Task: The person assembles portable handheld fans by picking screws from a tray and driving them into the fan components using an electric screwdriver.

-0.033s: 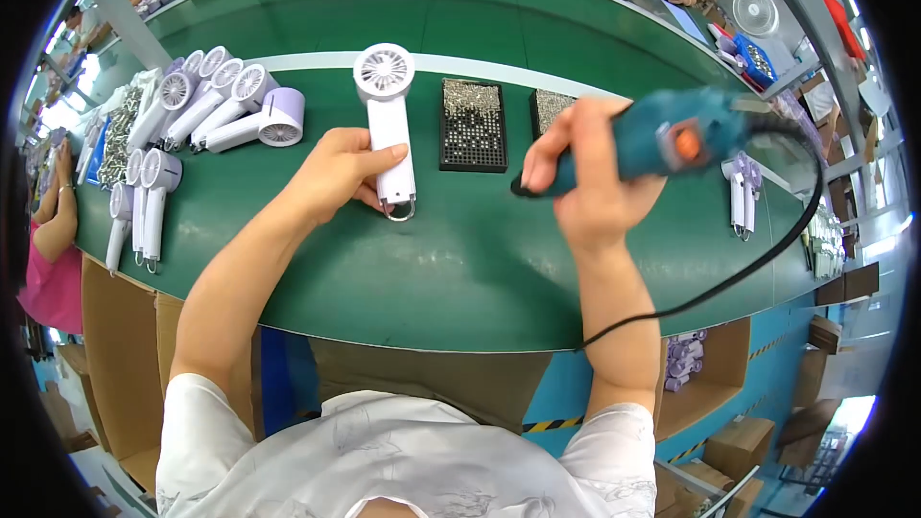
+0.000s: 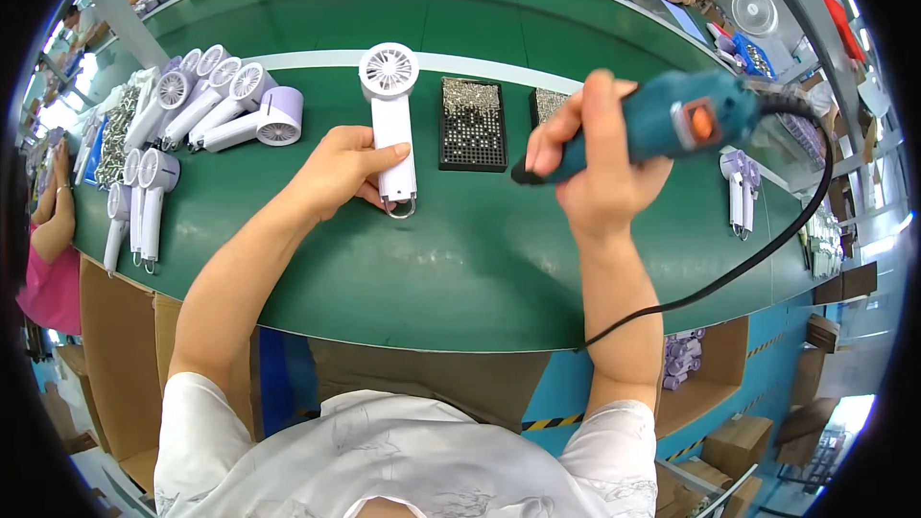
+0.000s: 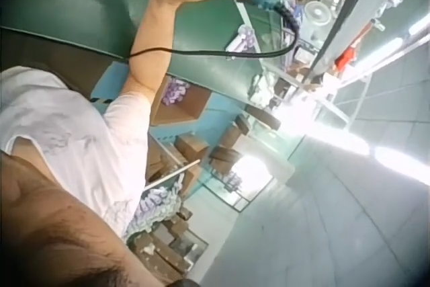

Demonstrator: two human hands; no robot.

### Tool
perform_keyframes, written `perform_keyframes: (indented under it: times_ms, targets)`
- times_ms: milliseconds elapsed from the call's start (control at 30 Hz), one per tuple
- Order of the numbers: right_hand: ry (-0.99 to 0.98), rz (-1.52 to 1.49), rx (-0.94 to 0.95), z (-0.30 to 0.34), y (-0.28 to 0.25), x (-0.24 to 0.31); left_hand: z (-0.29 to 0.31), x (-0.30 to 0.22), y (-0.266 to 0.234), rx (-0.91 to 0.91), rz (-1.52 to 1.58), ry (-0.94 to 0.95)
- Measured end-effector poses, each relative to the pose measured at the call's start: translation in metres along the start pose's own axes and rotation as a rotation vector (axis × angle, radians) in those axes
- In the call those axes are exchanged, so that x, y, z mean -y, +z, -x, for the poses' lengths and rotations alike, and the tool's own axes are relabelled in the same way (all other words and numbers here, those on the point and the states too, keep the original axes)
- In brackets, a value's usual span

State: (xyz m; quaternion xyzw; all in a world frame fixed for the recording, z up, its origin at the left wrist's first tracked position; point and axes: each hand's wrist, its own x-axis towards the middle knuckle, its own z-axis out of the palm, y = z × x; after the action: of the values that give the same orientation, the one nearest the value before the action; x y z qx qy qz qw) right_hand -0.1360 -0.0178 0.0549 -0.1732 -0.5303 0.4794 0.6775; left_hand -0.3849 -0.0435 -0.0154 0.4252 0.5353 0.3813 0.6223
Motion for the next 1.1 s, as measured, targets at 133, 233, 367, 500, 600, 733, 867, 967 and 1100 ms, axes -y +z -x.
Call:
perform_keyframes:
  times_ms: [133, 233, 367, 500, 600, 733, 867, 967, 1100]
  targets:
    - [-0.036, 0.129, 0.015, -0.029, 0.017, -0.018, -0.015, 0.017, -0.002, -0.004, -0.042, 0.012]
    - [-0.032, 0.179, -0.03, -0.032, 0.028, -0.041, -0.015, 0.026, -0.008, 0.02, 0.01, -0.01]
    - [0.015, 0.2, -0.037, -0.033, 0.022, -0.063, -0.014, 0.021, -0.008, -0.004, -0.006, -0.018]
    - [0.058, 0.22, -0.045, -0.033, 0.016, -0.074, -0.016, 0.021, -0.01, 0.0, 0.008, -0.032]
    - [0.051, 0.241, -0.039, -0.034, 0.013, -0.079, -0.014, 0.02, -0.01, 0.011, -0.07, -0.022]
    - [0.068, 0.226, -0.045, -0.035, 0.013, -0.081, -0.013, 0.022, -0.009, -0.022, -0.049, 0.0]
    - [0.051, 0.111, -0.051, -0.037, 0.011, -0.084, -0.014, 0.024, -0.009, -0.009, -0.037, 0.019]
    - [0.05, 0.11, -0.036, -0.036, 0.01, -0.086, -0.013, 0.023, -0.009, -0.016, -0.048, 0.016]
    - [0.062, 0.178, -0.025, -0.033, 0.011, -0.086, -0.012, 0.021, -0.008, -0.018, -0.048, 0.013]
